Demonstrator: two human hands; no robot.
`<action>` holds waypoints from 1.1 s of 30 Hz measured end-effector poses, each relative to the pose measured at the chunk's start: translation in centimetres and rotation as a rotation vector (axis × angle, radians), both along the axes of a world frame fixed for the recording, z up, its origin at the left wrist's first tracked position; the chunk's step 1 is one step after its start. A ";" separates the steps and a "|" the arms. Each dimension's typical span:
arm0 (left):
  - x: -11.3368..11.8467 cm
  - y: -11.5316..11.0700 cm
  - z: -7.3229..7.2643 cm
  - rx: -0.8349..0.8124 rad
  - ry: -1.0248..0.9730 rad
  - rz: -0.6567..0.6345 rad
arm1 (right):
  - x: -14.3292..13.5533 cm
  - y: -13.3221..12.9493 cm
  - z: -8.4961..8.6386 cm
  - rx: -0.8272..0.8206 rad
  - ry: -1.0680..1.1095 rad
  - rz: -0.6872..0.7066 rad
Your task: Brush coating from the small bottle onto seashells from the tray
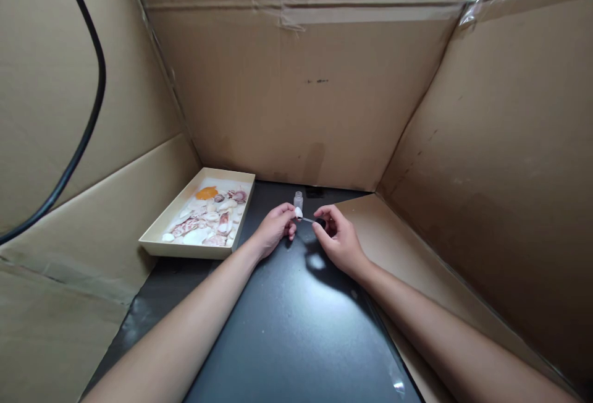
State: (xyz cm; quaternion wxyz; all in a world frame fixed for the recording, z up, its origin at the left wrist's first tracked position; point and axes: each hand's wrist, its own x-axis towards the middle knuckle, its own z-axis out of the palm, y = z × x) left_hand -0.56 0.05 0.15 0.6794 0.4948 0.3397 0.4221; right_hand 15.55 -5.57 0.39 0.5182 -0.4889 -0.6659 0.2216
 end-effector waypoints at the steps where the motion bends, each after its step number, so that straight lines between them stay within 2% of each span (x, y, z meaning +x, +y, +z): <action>1: 0.0 0.0 0.0 0.002 0.004 -0.001 | 0.0 0.0 0.0 0.003 -0.006 -0.022; 7: 0.0 0.0 0.1 -0.002 0.000 -0.006 | 0.1 0.0 0.1 0.000 0.013 0.014; 11: 0.0 0.0 0.1 -0.006 -0.004 -0.005 | 0.1 0.0 0.1 0.020 -0.015 -0.054; 15: 0.0 0.0 0.1 -0.007 0.001 -0.001 | 0.0 -0.1 0.1 0.002 0.010 0.020; 20: 0.0 -0.1 0.2 0.000 0.003 -0.006 | 0.0 0.0 0.1 0.017 -0.017 -0.041; 24: 0.0 0.0 0.1 -0.002 -0.001 -0.001 | 0.0 0.0 0.1 0.009 -0.008 0.008; 28: 0.0 0.0 0.0 -0.001 0.000 -0.008 | 0.0 0.0 0.0 0.026 -0.048 -0.067; 33: 0.0 0.0 0.0 -0.001 -0.005 0.000 | 0.0 0.1 -0.1 0.008 -0.014 0.006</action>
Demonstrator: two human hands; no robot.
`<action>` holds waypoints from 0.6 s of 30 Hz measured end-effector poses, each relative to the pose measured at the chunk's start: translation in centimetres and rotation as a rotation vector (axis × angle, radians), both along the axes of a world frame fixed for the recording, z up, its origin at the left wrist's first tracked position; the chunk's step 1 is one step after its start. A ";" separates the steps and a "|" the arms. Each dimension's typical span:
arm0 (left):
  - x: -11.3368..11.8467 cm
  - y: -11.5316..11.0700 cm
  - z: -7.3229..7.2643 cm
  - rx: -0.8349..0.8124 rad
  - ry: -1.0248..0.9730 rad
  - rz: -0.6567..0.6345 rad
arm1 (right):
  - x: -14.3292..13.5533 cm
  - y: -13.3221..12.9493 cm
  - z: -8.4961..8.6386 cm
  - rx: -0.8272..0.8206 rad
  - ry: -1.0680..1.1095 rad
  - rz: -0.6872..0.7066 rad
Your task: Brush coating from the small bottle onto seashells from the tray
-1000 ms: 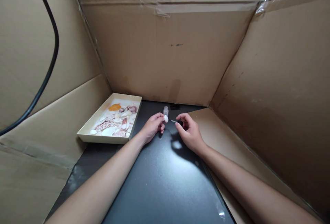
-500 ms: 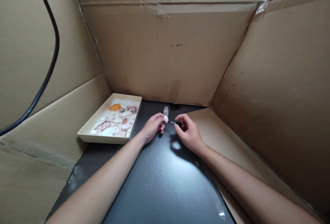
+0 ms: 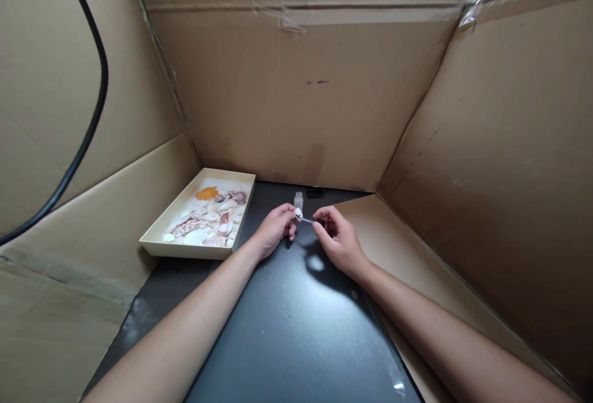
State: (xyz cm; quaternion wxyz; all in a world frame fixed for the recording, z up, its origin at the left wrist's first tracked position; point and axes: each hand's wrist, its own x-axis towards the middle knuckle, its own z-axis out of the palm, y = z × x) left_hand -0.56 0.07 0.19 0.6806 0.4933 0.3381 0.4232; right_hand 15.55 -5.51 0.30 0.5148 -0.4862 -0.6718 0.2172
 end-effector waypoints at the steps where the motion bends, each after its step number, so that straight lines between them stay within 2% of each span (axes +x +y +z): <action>1: 0.0 0.0 0.0 -0.001 0.000 0.001 | 0.0 0.0 0.0 0.000 -0.013 -0.014; 4: 0.0 0.0 0.0 0.000 0.008 -0.003 | 0.0 0.0 0.1 0.015 -0.034 -0.069; 8: 0.0 0.1 -0.1 0.010 0.009 0.012 | 0.0 0.0 0.1 0.005 -0.005 -0.008; 12: 0.0 0.1 -0.1 0.013 0.014 0.013 | 0.0 -0.1 0.2 0.021 -0.037 -0.076; 18: 0.0 0.0 -0.1 0.000 0.003 0.011 | 0.1 0.0 0.1 0.011 -0.019 -0.019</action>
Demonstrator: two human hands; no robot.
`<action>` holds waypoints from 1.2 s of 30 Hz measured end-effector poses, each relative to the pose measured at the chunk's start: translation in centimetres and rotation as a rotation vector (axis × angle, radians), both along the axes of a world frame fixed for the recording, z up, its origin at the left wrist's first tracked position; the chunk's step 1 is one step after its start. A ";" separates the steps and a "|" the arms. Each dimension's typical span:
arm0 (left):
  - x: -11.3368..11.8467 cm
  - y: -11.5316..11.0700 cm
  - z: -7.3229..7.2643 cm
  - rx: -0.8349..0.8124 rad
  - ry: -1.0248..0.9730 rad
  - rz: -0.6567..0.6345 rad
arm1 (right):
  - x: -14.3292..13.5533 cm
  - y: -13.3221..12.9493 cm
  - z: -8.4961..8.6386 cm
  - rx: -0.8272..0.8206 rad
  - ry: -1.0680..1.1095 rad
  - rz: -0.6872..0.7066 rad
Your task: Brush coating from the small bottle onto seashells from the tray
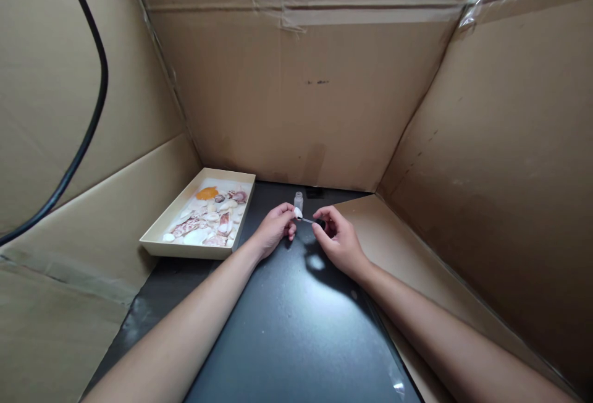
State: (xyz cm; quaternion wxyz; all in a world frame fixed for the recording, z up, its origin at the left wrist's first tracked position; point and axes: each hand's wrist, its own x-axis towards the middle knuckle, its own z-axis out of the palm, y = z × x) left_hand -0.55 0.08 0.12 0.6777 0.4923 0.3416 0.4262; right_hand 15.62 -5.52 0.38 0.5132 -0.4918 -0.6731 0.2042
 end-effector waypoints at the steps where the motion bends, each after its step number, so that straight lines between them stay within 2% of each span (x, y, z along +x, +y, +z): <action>1: 0.0 0.0 0.0 0.000 0.001 0.001 | 0.0 0.0 0.0 0.005 -0.011 -0.021; 3: 0.0 0.0 0.1 0.000 0.003 0.002 | 0.0 0.1 -0.1 0.019 -0.010 -0.051; 7: 0.0 0.0 0.1 -0.009 -0.002 0.005 | 0.0 0.1 -0.1 -0.003 0.026 0.028; 12: -0.1 0.0 0.0 -0.015 -0.002 0.009 | 0.0 0.1 -0.1 0.006 -0.009 -0.040; 16: -0.1 0.0 0.0 -0.018 -0.001 0.005 | 0.1 0.0 0.0 -0.011 0.023 0.029; 20: 0.0 0.0 0.0 -0.009 0.002 0.004 | 0.0 0.0 0.0 0.004 -0.004 -0.040; 25: 0.0 0.0 0.0 -0.007 0.004 -0.002 | 0.0 0.1 0.0 -0.021 0.021 0.020; 29: 0.0 0.0 0.1 -0.002 0.001 -0.006 | 0.0 0.1 -0.1 -0.003 -0.001 -0.037; 33: 0.0 0.1 0.1 -0.006 0.004 -0.009 | 0.1 0.1 -0.1 -0.016 0.032 0.025; 36: 0.0 0.1 0.0 -0.015 -0.003 -0.015 | 0.1 0.1 -0.1 -0.026 0.010 -0.015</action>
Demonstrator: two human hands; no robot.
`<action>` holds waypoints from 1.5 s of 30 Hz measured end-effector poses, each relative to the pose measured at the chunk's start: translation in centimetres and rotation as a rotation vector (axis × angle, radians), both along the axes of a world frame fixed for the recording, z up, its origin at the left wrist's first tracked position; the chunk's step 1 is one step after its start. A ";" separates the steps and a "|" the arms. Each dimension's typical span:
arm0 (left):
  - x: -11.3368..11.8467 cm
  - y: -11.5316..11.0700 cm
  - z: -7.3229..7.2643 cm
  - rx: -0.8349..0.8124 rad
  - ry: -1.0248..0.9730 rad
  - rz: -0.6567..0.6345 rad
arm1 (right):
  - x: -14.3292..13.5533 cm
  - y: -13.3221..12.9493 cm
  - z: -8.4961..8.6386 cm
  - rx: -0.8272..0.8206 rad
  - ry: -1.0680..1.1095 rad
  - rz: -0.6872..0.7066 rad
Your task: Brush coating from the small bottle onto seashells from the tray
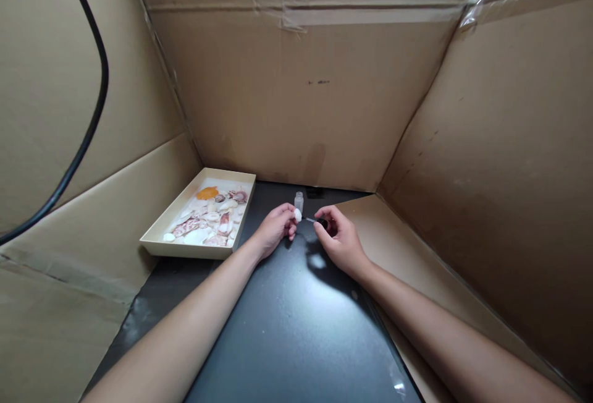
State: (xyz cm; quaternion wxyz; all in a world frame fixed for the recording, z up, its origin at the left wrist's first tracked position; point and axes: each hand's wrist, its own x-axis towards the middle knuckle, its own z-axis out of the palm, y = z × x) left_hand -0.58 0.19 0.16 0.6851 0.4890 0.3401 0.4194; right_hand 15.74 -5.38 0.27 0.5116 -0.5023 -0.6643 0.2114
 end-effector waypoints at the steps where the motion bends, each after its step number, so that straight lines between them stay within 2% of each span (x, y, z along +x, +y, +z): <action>1: 0.0 0.0 0.0 -0.001 -0.003 -0.003 | 0.0 0.0 0.0 0.003 0.002 -0.012; 6: -0.1 0.0 0.0 -0.009 -0.006 -0.006 | 0.0 -0.1 -0.1 -0.001 0.035 0.051; 10: -0.1 -0.1 0.0 -0.011 -0.013 -0.009 | 0.0 -0.1 -0.2 -0.005 0.008 0.001; 14: -0.1 -0.1 0.1 -0.011 -0.015 -0.008 | 0.0 -0.1 -0.1 -0.006 0.019 0.045; 19: -0.1 -0.2 0.1 -0.009 -0.014 -0.007 | -0.1 -0.1 0.1 0.007 -0.020 -0.029; 23: 0.0 -0.2 0.2 -0.004 -0.012 -0.011 | -0.1 -0.1 0.1 0.007 0.014 0.037; 27: 0.0 -0.1 0.2 -0.004 -0.014 -0.011 | -0.1 -0.1 0.0 0.007 -0.007 0.000; 32: -0.1 -0.1 0.2 0.002 -0.010 -0.006 | -0.1 -0.1 0.0 -0.001 0.016 0.051; 36: 0.0 -0.2 0.2 -0.002 -0.018 -0.009 | -0.1 -0.1 0.0 0.006 -0.024 -0.019; 41: 0.0 -0.1 0.1 -0.003 -0.024 -0.005 | -0.1 -0.1 0.0 0.014 0.019 0.037; 45: 0.0 -0.1 0.1 -0.009 -0.023 0.000 | -0.1 -0.1 -0.1 0.012 -0.018 -0.017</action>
